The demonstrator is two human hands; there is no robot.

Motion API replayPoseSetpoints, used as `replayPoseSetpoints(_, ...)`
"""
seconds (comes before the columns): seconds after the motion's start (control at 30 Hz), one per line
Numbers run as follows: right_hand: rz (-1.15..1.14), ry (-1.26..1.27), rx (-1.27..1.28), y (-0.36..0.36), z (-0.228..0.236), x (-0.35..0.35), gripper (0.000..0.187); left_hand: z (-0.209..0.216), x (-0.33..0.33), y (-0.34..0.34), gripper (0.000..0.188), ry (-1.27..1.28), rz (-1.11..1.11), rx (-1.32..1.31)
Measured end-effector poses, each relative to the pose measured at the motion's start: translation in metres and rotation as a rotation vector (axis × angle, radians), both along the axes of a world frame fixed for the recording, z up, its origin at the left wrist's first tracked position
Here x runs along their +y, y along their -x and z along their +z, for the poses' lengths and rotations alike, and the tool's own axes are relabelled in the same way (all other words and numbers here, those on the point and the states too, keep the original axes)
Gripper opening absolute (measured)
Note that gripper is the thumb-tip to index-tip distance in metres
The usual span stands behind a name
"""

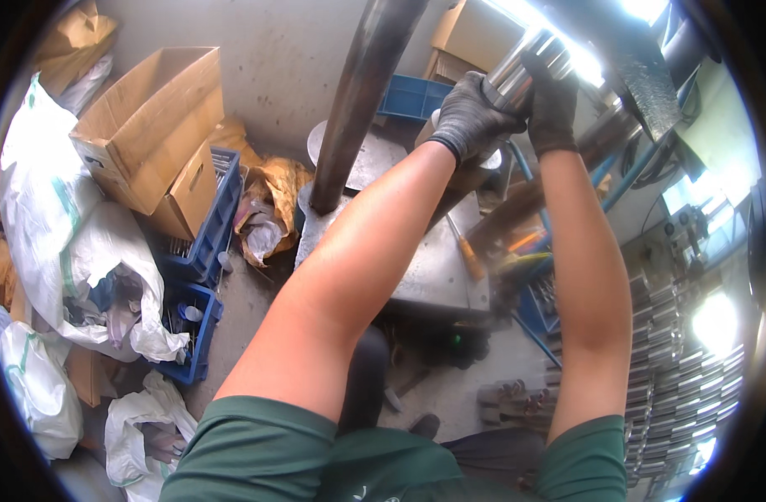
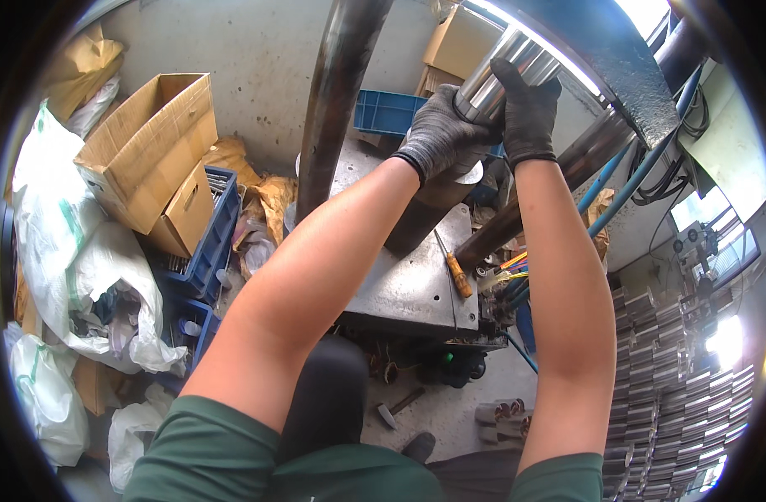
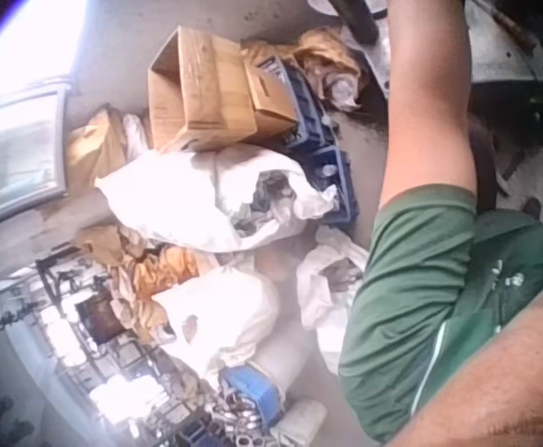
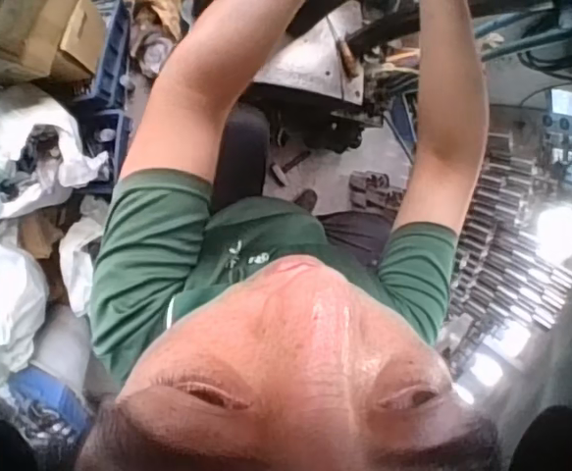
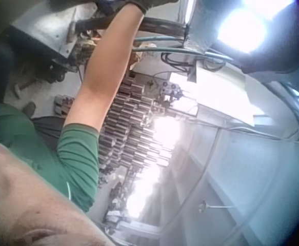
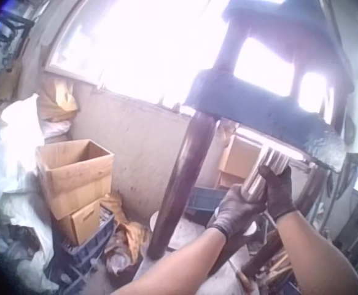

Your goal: Operating a hydraulic press to assemble or shape metal cylinders containing electrical coils.

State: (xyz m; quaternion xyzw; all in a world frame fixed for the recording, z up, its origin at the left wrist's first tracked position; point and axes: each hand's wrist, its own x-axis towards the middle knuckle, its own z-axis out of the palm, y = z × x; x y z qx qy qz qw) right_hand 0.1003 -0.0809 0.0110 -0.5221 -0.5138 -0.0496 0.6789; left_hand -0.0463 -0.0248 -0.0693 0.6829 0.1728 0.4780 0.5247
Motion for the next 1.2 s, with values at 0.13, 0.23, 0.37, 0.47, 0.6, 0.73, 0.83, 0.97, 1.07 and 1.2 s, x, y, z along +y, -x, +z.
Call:
replayPoseSetpoints(0.13, -0.045, 0.041, 0.013, 0.0, -0.001, 0.002, 0.089, 0.0, -0.001, 0.0, 0.104, 0.006, -0.007, -0.009)
replayPoseSetpoints(0.23, -0.117, 0.02, -0.059, -0.001, -0.007, 0.006, 0.093, 0.001, -0.002, -0.001, 0.096, 0.024, 0.004, -0.046)
replayPoseSetpoints(0.37, -0.145, 0.024, -0.122, -0.006, -0.009, 0.009, 0.095, 0.001, -0.002, -0.003, 0.092, 0.016, 0.03, -0.037)
replayPoseSetpoints(0.47, -0.162, 0.026, -0.159, -0.009, -0.008, 0.01, 0.096, 0.001, -0.003, -0.002, 0.094, 0.029, 0.034, -0.032)
replayPoseSetpoints(0.6, -0.216, 0.019, -0.195, -0.006, -0.007, 0.008, 0.095, 0.003, -0.003, 0.001, 0.092, 0.025, -0.001, -0.005)
replayPoseSetpoints(0.73, -0.101, -0.018, -0.18, -0.001, -0.008, 0.004, 0.083, 0.001, -0.001, -0.002, 0.09, -0.006, 0.024, 0.017)
replayPoseSetpoints(0.83, -0.137, -0.043, -0.183, 0.001, -0.011, 0.004, 0.077, -0.003, 0.001, -0.009, 0.089, 0.005, 0.019, -0.007)
replayPoseSetpoints(0.97, -0.117, -0.069, -0.141, 0.003, -0.014, 0.006, 0.076, -0.005, 0.002, -0.013, 0.089, 0.02, 0.013, -0.062)
replayPoseSetpoints(1.07, -0.174, -0.032, -0.133, 0.009, -0.015, 0.0, 0.083, -0.002, -0.002, -0.012, 0.084, 0.042, -0.096, -0.115)
replayPoseSetpoints(1.2, -0.216, 0.163, 0.006, 0.024, -0.014, -0.022, 0.094, 0.004, -0.014, -0.012, 0.066, 0.197, -0.49, -0.47)
